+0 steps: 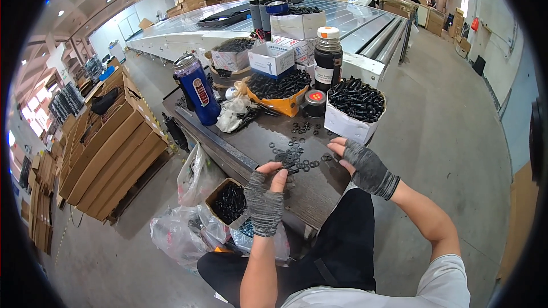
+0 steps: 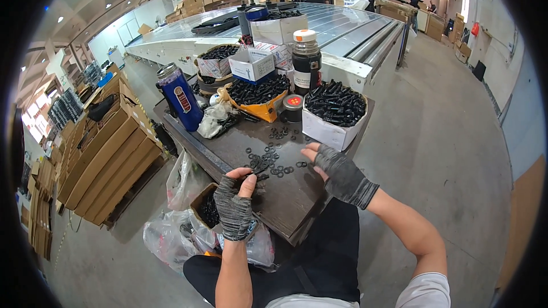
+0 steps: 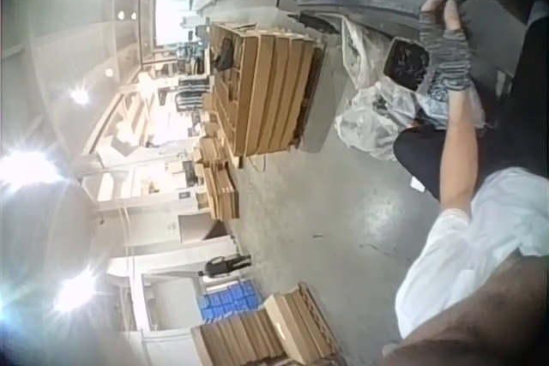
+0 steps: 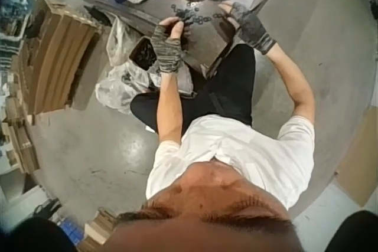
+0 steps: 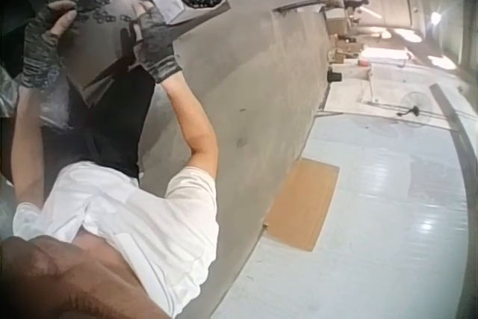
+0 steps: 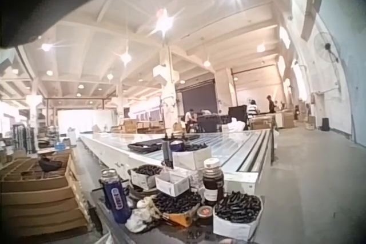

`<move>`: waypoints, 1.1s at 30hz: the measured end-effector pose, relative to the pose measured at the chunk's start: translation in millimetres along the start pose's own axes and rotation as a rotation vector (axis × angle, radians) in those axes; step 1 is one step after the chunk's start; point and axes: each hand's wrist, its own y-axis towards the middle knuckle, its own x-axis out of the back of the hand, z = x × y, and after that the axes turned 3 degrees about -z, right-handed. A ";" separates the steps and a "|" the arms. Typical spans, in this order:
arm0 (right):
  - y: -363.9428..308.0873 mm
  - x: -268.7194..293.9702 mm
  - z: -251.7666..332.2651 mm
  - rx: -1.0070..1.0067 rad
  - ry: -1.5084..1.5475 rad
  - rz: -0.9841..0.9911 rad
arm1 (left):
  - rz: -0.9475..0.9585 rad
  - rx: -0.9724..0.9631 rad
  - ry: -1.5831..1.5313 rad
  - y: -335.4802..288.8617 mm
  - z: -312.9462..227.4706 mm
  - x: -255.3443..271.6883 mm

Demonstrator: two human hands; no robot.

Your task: Assembling small plastic components by manually adding rubber washers to them on a workbench.

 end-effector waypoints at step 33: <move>-49.2 8.8 26.4 -0.559 0.533 -0.219 | 0.135 0.050 -0.075 -20.5 -22.3 -25.8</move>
